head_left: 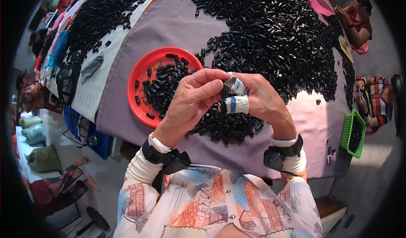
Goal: Assembling small black plastic components by hand in a manufacturing environment.
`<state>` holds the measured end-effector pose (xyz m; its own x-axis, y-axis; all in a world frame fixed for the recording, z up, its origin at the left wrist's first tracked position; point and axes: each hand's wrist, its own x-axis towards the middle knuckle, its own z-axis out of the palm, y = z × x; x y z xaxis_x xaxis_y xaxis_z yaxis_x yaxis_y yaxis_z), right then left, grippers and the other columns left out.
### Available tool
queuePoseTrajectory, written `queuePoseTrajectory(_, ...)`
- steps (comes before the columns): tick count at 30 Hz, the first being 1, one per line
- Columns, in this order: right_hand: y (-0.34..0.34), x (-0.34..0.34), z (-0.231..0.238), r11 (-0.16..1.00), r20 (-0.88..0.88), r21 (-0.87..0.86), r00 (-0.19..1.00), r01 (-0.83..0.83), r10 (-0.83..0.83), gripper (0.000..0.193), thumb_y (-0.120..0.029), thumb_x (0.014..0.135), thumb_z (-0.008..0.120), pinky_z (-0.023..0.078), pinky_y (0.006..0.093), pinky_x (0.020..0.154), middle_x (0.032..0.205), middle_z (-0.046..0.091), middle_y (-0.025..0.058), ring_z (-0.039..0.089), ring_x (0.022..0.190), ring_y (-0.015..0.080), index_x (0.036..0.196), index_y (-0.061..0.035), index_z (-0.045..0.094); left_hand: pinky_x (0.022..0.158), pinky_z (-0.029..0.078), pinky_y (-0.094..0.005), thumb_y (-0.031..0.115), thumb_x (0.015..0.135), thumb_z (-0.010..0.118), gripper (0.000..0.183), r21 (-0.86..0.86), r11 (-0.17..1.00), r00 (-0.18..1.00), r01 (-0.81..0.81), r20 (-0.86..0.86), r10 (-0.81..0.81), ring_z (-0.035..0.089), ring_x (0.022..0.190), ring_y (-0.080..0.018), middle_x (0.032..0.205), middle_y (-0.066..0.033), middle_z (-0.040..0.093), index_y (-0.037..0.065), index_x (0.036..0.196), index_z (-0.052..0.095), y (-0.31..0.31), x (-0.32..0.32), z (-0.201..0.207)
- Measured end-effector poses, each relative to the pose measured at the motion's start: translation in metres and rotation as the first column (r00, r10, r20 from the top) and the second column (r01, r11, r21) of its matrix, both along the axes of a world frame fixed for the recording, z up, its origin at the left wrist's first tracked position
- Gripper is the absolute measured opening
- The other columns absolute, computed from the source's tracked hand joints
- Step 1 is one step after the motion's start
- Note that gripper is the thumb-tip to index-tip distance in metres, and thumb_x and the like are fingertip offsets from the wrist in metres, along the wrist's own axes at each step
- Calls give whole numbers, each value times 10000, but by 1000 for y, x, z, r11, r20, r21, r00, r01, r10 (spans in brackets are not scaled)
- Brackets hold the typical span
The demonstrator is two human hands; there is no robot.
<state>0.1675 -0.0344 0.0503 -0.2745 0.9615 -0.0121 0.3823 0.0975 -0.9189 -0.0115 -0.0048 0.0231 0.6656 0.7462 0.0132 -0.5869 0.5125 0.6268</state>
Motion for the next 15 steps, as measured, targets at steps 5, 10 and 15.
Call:
queuePoseTrajectory(5,-1,0,2,999,-24,-44,1000,-19,17,343,-276,666,702,407,308,531,610,542,76,492,543,161,780,15,560,748,516,-237,64,868,572,189,25,999,998,-33,-56,34,603,851,-109,966,-68,625,-7,1042,590,1,2,0)
queuePoseTrajectory(10,-3,0,-2,999,-110,23,993,37,-35,328,-261,684,717,398,285,520,608,529,51,470,547,128,787,5,556,725,514,-222,69,867,575,220,12,998,995,-59,-84,60,601,821,-94,954,-63,626,-15,1071,582,0,4,1)
queuePoseTrajectory(15,-6,-2,-3,990,-162,94,983,105,-89,258,-198,737,706,387,254,518,623,513,13,435,568,79,827,-11,552,703,515,-223,64,863,581,255,2,998,994,-67,-89,67,601,769,-87,952,-68,624,-23,1102,570,0,4,1)
